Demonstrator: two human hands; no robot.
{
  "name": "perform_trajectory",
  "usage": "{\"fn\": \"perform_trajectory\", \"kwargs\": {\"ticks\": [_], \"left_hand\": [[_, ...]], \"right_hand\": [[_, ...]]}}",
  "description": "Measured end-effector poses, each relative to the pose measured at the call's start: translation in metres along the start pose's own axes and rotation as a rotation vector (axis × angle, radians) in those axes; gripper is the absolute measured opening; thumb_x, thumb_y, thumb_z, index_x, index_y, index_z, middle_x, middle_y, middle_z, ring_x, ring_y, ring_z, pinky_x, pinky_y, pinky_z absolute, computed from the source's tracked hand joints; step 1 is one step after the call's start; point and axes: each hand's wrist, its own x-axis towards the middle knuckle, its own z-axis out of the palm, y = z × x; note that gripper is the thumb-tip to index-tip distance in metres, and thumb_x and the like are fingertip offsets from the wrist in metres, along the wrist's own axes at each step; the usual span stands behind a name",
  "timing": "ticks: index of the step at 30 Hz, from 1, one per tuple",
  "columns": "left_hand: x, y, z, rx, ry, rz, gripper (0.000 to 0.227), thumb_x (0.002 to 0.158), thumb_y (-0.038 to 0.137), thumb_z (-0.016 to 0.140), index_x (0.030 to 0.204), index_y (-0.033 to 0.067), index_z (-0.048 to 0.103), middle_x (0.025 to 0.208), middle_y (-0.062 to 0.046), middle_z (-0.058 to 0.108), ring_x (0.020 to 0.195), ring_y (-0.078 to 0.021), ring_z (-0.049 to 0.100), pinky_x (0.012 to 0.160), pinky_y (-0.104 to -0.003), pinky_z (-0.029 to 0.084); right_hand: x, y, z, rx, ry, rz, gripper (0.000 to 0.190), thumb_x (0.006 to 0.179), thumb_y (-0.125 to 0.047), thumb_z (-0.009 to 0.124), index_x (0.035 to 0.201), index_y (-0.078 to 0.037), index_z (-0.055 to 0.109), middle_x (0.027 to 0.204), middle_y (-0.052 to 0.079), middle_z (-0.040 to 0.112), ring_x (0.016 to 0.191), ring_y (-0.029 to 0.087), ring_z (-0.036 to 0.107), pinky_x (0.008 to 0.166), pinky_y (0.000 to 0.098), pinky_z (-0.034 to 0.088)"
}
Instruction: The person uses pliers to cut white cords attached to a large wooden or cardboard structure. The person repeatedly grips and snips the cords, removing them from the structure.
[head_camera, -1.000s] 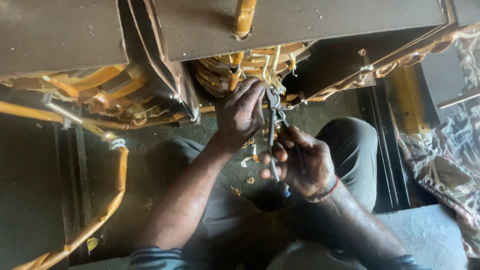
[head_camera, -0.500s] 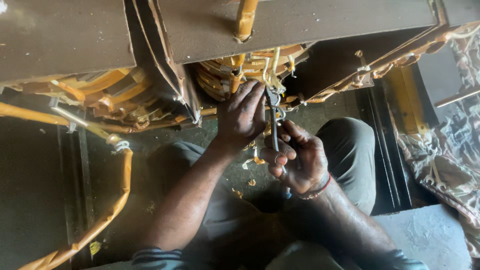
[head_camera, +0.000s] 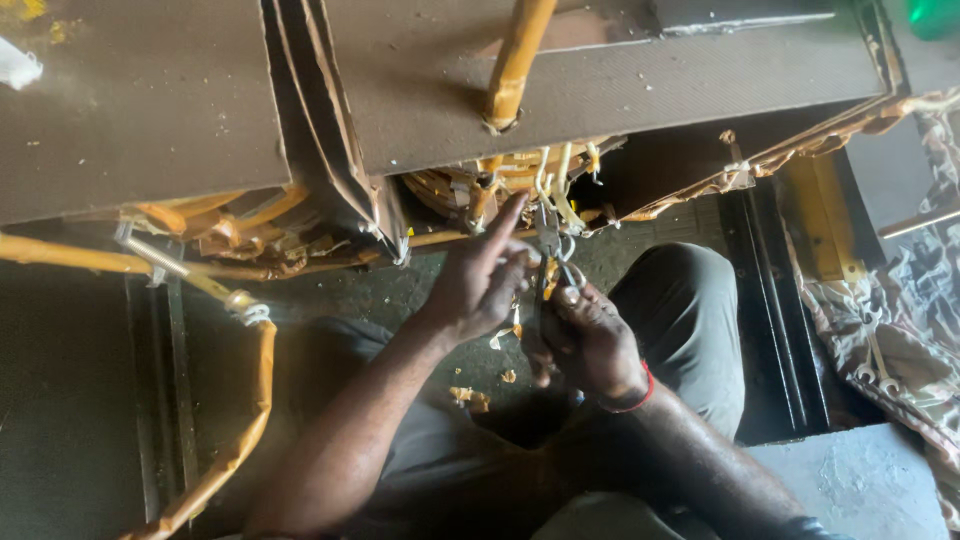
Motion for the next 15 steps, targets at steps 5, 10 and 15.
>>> {"fn": "perform_trajectory", "kwargs": {"ticks": [5,10,15], "left_hand": [[0.015,0.0,-0.006,0.192,-0.262,-0.375,0.062,0.098,0.006,0.056,0.155,0.0135,0.031,0.077,-0.005,0.07,0.051,-0.0162,0.065,0.041,-0.035,0.059],[0.014,0.008,-0.011,0.262,-0.253,-0.362,0.051,0.101,0.009,0.057,0.148,0.0071,0.036,0.061,-0.008,0.063,0.051,-0.02,0.064,0.052,-0.039,0.059],[0.019,0.008,-0.016,0.068,-0.096,-0.207,0.048,0.098,0.004,0.052,0.145,0.004,0.044,0.086,-0.011,0.069,0.079,-0.022,0.073,0.094,-0.046,0.058]], "right_hand": [[0.0,0.005,-0.003,-0.157,0.061,-0.108,0.024,0.103,-0.025,0.057,0.111,-0.003,0.051,0.063,0.008,0.046,0.059,0.026,0.059,0.049,0.0402,0.054],[-0.007,-0.012,-0.004,-1.638,0.283,-0.266,0.02,0.099,-0.019,0.062,0.097,-0.001,0.055,0.062,0.017,0.06,0.051,0.03,0.059,0.045,0.0441,0.045],[-0.005,-0.017,-0.015,-1.222,0.232,-0.12,0.016,0.098,-0.017,0.062,0.1,-0.002,0.056,0.069,0.013,0.057,0.06,0.025,0.059,0.052,0.0432,0.049]]}}
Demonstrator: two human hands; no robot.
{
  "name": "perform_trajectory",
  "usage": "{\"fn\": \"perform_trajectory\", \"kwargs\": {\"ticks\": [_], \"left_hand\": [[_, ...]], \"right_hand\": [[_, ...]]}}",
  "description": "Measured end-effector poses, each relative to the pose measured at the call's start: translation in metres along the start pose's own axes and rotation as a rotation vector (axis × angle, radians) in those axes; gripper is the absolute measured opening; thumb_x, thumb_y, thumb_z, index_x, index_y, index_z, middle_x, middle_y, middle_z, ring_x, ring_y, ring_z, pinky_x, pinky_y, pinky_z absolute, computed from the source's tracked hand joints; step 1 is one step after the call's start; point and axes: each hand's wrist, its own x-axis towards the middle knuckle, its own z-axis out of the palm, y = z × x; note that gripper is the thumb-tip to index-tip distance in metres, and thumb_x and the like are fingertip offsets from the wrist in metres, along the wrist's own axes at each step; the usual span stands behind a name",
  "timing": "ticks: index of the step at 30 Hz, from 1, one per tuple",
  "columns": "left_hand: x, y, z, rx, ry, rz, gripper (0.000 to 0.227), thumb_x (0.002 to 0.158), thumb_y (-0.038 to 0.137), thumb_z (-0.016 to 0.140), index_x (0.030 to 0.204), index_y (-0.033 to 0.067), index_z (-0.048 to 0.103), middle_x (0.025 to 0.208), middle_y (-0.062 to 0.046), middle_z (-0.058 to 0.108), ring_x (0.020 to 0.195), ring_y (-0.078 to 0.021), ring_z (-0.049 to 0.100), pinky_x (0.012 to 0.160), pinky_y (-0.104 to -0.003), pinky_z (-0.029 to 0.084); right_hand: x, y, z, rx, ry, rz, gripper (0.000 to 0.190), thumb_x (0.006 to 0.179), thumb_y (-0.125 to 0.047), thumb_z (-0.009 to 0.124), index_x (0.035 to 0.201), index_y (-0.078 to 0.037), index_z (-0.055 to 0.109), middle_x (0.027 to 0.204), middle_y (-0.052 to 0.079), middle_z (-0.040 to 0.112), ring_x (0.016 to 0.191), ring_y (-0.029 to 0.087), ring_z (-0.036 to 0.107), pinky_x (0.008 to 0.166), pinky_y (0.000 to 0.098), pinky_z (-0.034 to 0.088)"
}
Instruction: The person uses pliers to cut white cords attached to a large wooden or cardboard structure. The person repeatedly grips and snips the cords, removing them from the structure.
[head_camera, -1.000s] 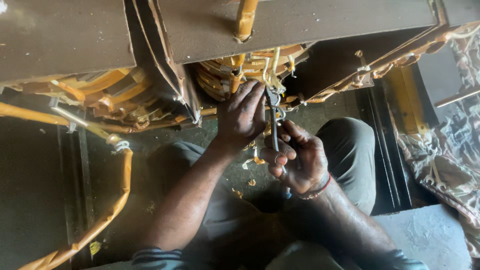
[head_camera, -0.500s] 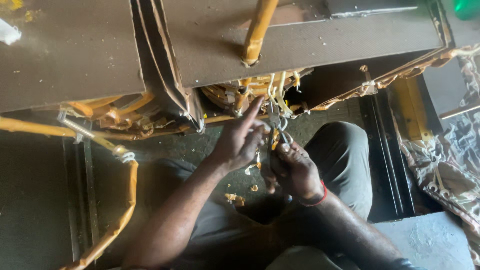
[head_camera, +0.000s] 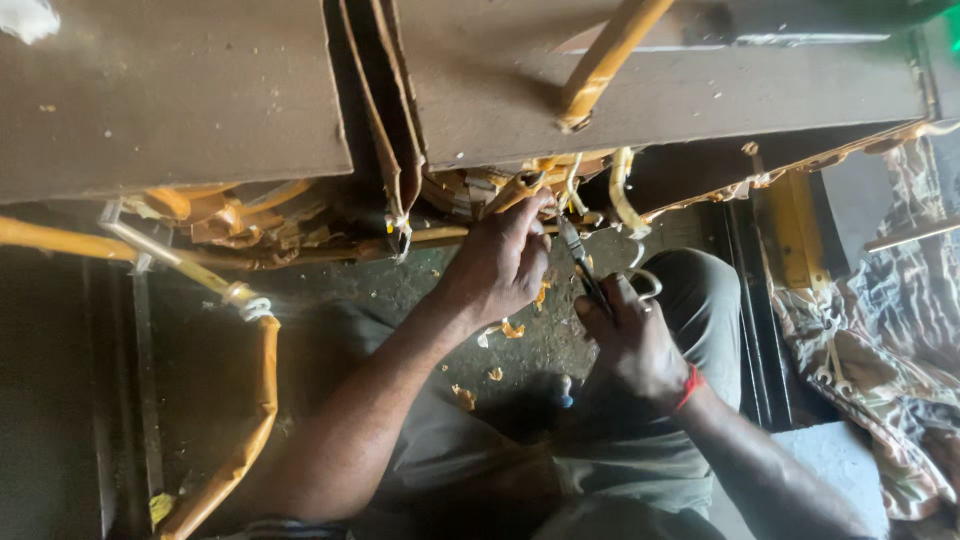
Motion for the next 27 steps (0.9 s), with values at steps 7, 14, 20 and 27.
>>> {"fn": "perform_trajectory", "kwargs": {"ticks": [7,14,20,27], "left_hand": [[-0.009,-0.008,-0.009,-0.425,-0.107,0.001,0.067,0.105,0.035,0.061,0.155,-0.001,0.034,0.146,-0.029,0.052,0.133,-0.038,0.06,0.111,-0.051,0.053],[-0.006,-0.005,-0.003,-0.31,-0.116,-0.138,0.074,0.097,0.044,0.065,0.153,0.0015,0.04,0.143,-0.029,0.057,0.132,-0.0391,0.061,0.109,-0.05,0.053],[-0.006,-0.009,0.001,-0.256,-0.06,-0.061,0.07,0.099,0.043,0.065,0.15,0.0001,0.044,0.146,-0.028,0.054,0.131,-0.0377,0.063,0.107,-0.048,0.056],[-0.006,-0.009,0.007,-0.261,-0.038,-0.061,0.07,0.097,0.043,0.067,0.148,0.0,0.045,0.147,-0.026,0.055,0.129,-0.0348,0.064,0.105,-0.045,0.059]], "right_hand": [[0.009,0.012,0.003,1.305,-0.515,0.133,0.028,0.111,-0.027,0.058,0.095,-0.003,0.056,0.073,0.018,0.06,0.09,0.048,0.067,0.082,0.0632,0.056],[0.013,0.003,0.008,1.335,-0.562,0.217,0.029,0.103,-0.034,0.059,0.093,-0.007,0.057,0.093,0.029,0.07,0.116,0.054,0.062,0.103,0.0715,0.047],[0.017,0.011,-0.001,1.302,-0.632,0.223,0.031,0.106,-0.035,0.057,0.093,-0.007,0.057,0.091,0.028,0.069,0.115,0.056,0.063,0.101,0.0729,0.046],[0.02,-0.009,-0.006,1.396,-0.715,0.162,0.035,0.114,-0.036,0.054,0.098,-0.004,0.054,0.085,0.019,0.068,0.093,0.04,0.066,0.096,0.075,0.048]]}}
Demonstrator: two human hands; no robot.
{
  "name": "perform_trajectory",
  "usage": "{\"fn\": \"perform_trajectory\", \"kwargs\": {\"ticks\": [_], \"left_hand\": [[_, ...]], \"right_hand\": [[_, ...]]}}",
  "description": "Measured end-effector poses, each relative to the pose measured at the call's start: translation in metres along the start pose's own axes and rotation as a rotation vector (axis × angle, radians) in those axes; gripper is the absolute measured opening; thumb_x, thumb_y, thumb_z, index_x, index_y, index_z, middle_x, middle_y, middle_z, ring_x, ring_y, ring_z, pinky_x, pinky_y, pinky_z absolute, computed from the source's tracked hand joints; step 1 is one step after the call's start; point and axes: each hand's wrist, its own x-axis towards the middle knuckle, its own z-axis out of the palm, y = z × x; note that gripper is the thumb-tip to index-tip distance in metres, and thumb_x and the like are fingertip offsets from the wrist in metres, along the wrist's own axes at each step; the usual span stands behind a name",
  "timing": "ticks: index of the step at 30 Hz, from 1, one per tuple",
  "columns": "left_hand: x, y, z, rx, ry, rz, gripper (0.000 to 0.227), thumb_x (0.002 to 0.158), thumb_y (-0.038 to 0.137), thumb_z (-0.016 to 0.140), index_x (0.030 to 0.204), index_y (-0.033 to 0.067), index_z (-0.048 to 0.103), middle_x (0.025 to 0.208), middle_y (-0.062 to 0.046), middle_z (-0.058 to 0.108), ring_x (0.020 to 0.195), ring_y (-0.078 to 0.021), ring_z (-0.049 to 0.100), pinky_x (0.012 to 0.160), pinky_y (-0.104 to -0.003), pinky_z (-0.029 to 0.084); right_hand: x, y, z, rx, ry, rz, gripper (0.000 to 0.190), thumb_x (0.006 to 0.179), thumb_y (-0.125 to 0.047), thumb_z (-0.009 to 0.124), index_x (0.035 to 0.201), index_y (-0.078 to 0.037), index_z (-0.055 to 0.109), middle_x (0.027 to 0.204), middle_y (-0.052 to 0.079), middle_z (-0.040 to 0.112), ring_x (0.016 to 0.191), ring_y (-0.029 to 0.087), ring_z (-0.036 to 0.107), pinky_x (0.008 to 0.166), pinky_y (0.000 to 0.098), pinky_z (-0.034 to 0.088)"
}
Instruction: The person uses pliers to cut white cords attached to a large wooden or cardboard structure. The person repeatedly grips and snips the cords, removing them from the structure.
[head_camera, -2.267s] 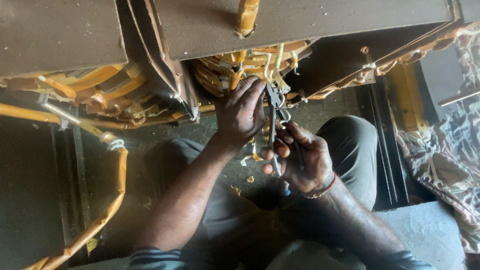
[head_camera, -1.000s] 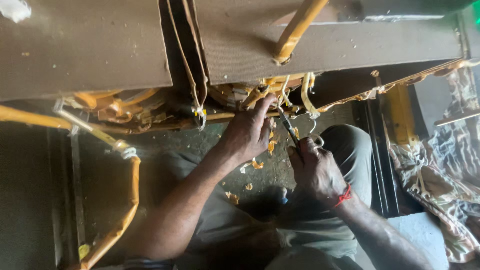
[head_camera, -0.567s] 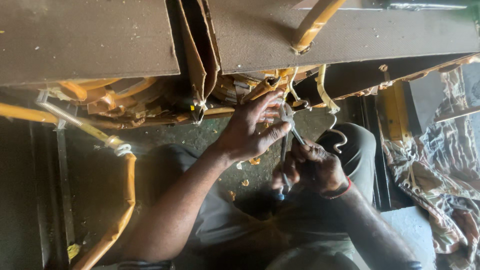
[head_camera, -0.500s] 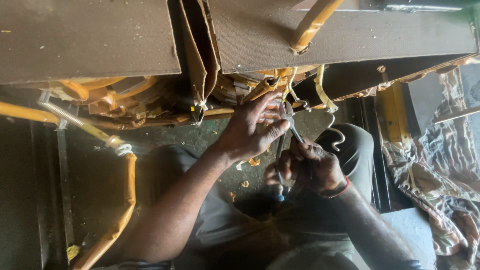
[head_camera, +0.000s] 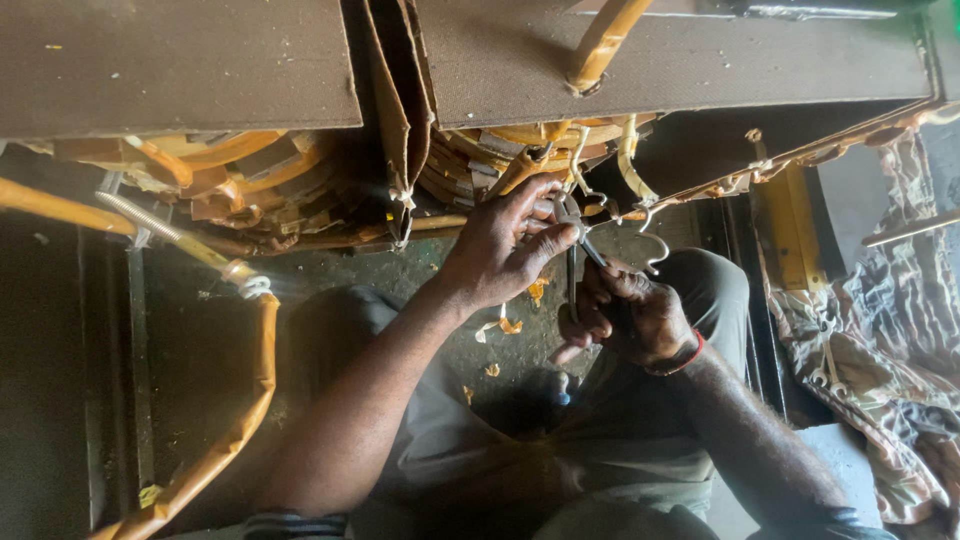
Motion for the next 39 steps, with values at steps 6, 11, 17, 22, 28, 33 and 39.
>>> {"fn": "perform_trajectory", "kwargs": {"ticks": [6,11,17,22,28,33,39], "left_hand": [[-0.002,0.003,0.0,-0.049,-0.01,-0.008,0.073,0.097,0.044,0.066,0.15,0.0002,0.044,0.148,-0.026,0.053,0.13,-0.0339,0.063,0.105,-0.046,0.058],[-0.005,0.002,0.001,0.04,0.01,0.006,0.066,0.098,0.042,0.067,0.145,0.0009,0.047,0.134,-0.026,0.062,0.116,-0.0339,0.07,0.094,-0.044,0.062],[-0.006,0.005,0.006,0.417,0.082,0.151,0.052,0.099,0.039,0.067,0.135,0.0056,0.05,0.092,-0.013,0.077,0.077,-0.0263,0.076,0.068,-0.04,0.062],[-0.007,0.008,0.006,0.576,0.023,-0.03,0.041,0.105,0.032,0.065,0.138,0.0124,0.051,0.067,-0.012,0.069,0.061,-0.0254,0.069,0.061,-0.042,0.056],[-0.007,0.013,-0.001,0.448,0.062,0.114,0.043,0.098,0.028,0.073,0.133,0.0102,0.055,0.08,-0.009,0.074,0.071,-0.0241,0.073,0.069,-0.042,0.059],[-0.01,0.004,-0.01,-0.015,-0.062,0.017,0.072,0.089,0.027,0.081,0.145,-0.0004,0.044,0.121,-0.021,0.068,0.109,-0.0316,0.071,0.093,-0.044,0.061],[-0.006,0.0,0.009,-0.408,-0.039,0.004,0.079,0.092,0.026,0.081,0.152,-0.0055,0.04,0.131,-0.025,0.066,0.124,-0.0309,0.067,0.109,-0.044,0.058]], "right_hand": [[0.001,0.005,0.015,-0.05,0.105,0.027,0.032,0.103,-0.038,0.057,0.091,-0.008,0.053,0.076,0.015,0.062,0.086,0.035,0.065,0.097,0.0731,0.051],[-0.007,0.006,0.009,0.114,-0.055,-0.048,0.032,0.117,-0.03,0.055,0.104,0.0,0.056,0.083,0.013,0.064,0.089,0.035,0.068,0.075,0.0564,0.06],[-0.018,-0.084,0.056,-1.949,0.359,0.2,0.026,0.097,-0.03,0.055,0.113,-0.011,0.062,0.095,0.006,0.072,0.081,0.024,0.073,0.065,0.0389,0.062],[-0.02,-0.09,0.09,-2.988,0.092,0.499,0.026,0.1,-0.034,0.054,0.106,-0.016,0.072,0.108,0.008,0.069,0.086,0.024,0.072,0.068,0.0388,0.061],[-0.026,-0.084,0.082,-2.43,0.363,0.232,0.032,0.098,-0.038,0.052,0.107,-0.014,0.072,0.088,0.013,0.074,0.08,0.029,0.072,0.069,0.0441,0.059],[-0.049,-0.017,0.041,-0.386,0.435,0.073,0.027,0.099,-0.031,0.057,0.097,-0.005,0.064,0.092,0.022,0.072,0.099,0.04,0.068,0.093,0.0567,0.053],[-0.017,0.024,0.01,0.161,0.085,-0.01,0.034,0.107,-0.033,0.055,0.085,-0.008,0.052,0.099,0.025,0.071,0.121,0.053,0.06,0.108,0.072,0.044]]}}
